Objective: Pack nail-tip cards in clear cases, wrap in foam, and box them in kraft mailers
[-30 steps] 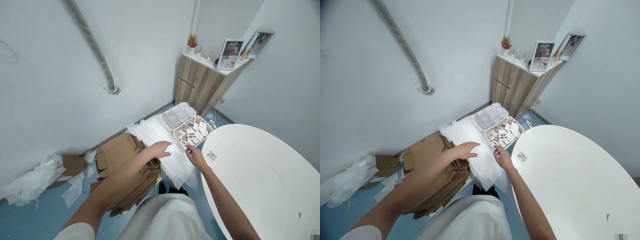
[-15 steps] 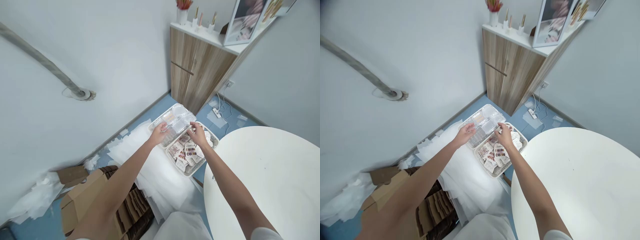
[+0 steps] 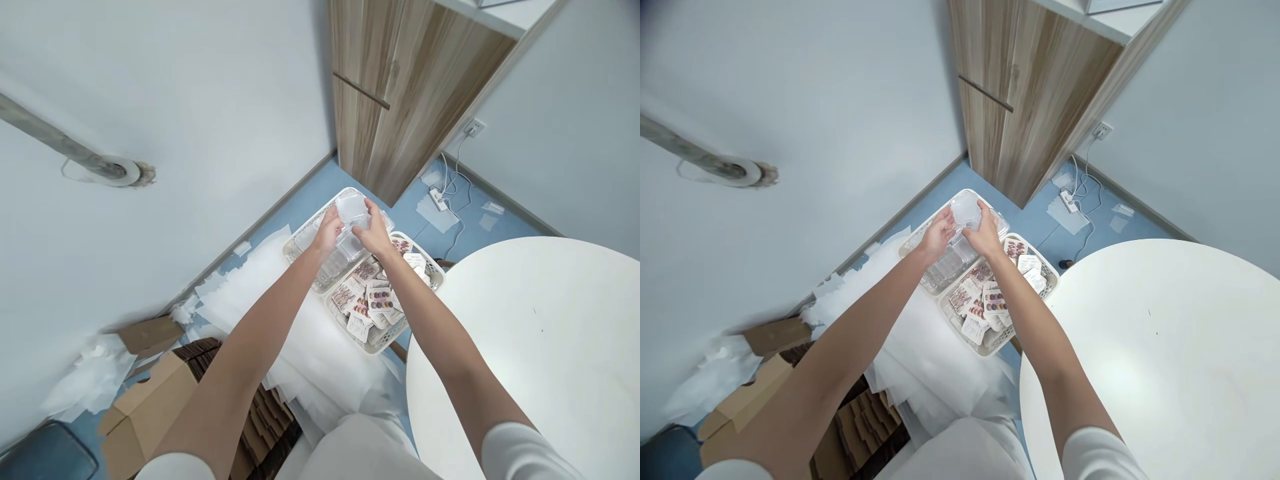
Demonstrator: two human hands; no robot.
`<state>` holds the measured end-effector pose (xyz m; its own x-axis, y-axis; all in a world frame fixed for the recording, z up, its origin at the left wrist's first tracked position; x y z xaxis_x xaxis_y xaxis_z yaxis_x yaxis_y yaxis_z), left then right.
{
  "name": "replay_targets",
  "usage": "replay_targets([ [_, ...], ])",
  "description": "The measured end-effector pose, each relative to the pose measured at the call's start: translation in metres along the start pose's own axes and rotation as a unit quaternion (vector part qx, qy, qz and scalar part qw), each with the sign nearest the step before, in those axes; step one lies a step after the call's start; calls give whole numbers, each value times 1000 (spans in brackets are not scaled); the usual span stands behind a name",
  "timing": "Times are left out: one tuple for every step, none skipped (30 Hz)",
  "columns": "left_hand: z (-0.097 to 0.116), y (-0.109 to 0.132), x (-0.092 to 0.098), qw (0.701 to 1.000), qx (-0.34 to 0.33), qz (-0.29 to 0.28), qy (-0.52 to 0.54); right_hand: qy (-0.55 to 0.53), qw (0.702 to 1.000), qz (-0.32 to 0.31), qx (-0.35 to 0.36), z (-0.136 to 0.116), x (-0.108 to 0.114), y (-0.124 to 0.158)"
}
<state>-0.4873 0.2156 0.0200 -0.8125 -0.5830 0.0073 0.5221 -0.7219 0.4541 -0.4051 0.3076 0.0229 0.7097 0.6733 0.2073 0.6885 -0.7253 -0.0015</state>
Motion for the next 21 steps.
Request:
replay_targets([
  [-1, -1, -1, 1000, 0, 0, 0, -4, 1000, 3, -1, 0, -1, 0],
  [-1, -1, -1, 1000, 1, 2, 0, -6, 1000, 8, -1, -1, -1, 1],
  [-2, 0, -1, 1000, 1, 5, 1, -9, 1000, 12, -1, -3, -1, 2],
  [-2, 2, 0, 1000, 0, 10, 2, -10, 1000, 17, -1, -6, -1, 3],
  [-1, 4, 0, 1000, -4, 15, 3, -11, 1000, 21, 1, -9, -1, 6],
  [0, 8, 1, 1000, -11, 19, 4, -13, 1000, 24, 5, -14, 0, 9],
  [3, 14, 2, 1000, -23, 20, 5, -16, 999, 27, 12, -19, 0, 13],
  [5, 20, 2, 999, -36, 20, 6, -21, 999, 31, 21, -26, 1, 18],
  [8, 29, 2, 998, -51, 21, 8, -28, 998, 38, 31, -33, 3, 25],
  [11, 38, 2, 998, -63, 22, 10, -38, 998, 46, 38, -39, 6, 32],
  [13, 49, 3, 997, -72, 25, 12, -48, 996, 56, 41, -46, 9, 41],
  [15, 60, 3, 996, -79, 28, 14, -58, 995, 66, 42, -52, 12, 51],
  [16, 72, 4, 996, -83, 32, 17, -68, 994, 77, 40, -58, 15, 62],
  [16, 85, 4, 995, -86, 37, 21, -79, 992, 89, 36, -64, 19, 74],
  [16, 98, 4, 995, -88, 43, 25, -91, 990, 103, 32, -69, 23, 88],
  [15, 112, 3, 995, -87, 51, 27, -104, 987, 119, 29, -74, 26, 103],
  [13, 126, 3, 994, -86, 62, 24, -119, 983, 137, 24, -77, 31, 119],
  [10, 140, 2, 993, -85, 74, 18, -135, 979, 154, 19, -80, 34, 136],
  [7, 155, 2, 993, -85, 87, 10, -151, 974, 171, 14, -81, 37, 155],
  [2, 170, 0, 992, -85, 97, 2, -166, 969, 185, 9, -81, 40, 174],
  [-4, 185, -2, 991, -85, 101, -5, -180, 964, 197, 5, -80, 42, 194],
])
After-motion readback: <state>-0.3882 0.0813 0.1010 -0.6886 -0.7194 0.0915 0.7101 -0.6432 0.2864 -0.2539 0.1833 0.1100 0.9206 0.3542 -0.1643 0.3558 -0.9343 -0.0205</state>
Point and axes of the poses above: each hand's wrist, its own y-axis away from the middle knuckle, its own x-axis out of the back of the hand, z = x × y, the point moved 9 cm from there along -y, towards the middle knuckle, and after that the axes turned 15 degrees about -y, right-handed, at the moved point
